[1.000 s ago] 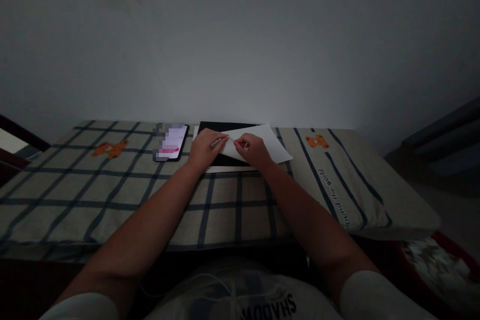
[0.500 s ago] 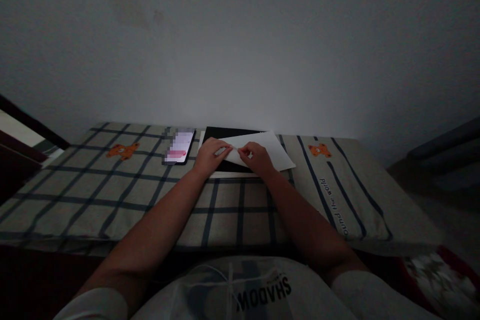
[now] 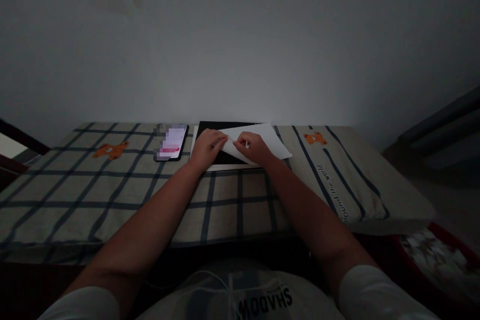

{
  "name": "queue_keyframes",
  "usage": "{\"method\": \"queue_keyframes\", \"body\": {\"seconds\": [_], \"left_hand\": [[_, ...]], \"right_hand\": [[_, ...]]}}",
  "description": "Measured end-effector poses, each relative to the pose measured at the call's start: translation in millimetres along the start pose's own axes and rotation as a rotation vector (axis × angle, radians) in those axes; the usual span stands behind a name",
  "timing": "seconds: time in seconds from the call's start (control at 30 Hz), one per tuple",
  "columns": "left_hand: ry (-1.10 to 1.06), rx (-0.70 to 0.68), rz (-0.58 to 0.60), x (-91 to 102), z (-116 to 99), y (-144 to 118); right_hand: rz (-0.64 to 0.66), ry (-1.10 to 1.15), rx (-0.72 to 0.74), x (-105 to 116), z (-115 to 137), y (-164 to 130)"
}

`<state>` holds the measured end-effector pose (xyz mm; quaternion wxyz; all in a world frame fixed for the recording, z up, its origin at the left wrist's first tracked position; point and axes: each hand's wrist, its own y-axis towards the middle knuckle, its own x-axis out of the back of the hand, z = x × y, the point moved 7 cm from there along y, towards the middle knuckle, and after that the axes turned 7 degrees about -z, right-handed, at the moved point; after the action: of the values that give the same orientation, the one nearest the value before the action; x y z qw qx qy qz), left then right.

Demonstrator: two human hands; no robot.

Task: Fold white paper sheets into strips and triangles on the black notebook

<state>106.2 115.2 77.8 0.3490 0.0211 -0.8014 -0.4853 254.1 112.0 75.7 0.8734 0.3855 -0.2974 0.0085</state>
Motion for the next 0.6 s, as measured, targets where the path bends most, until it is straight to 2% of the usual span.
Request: {"method": "queue_keyframes", "body": {"seconds": [0.13,0.3,0.6], "left_hand": [[-0.030,-0.013,0.018,0.5,-5,1],[-0.029,-0.001,0.029,2.4,-8,3],[-0.043,0.020,-0.005,1.0,-2,2]], "right_hand": [[-0.014,0.184,-0.150,-2,-6,0],[0.057,0.511,-0.375,-16,-17,-1],[0.062,0.601,-0.485,-17,-29,-2]]}}
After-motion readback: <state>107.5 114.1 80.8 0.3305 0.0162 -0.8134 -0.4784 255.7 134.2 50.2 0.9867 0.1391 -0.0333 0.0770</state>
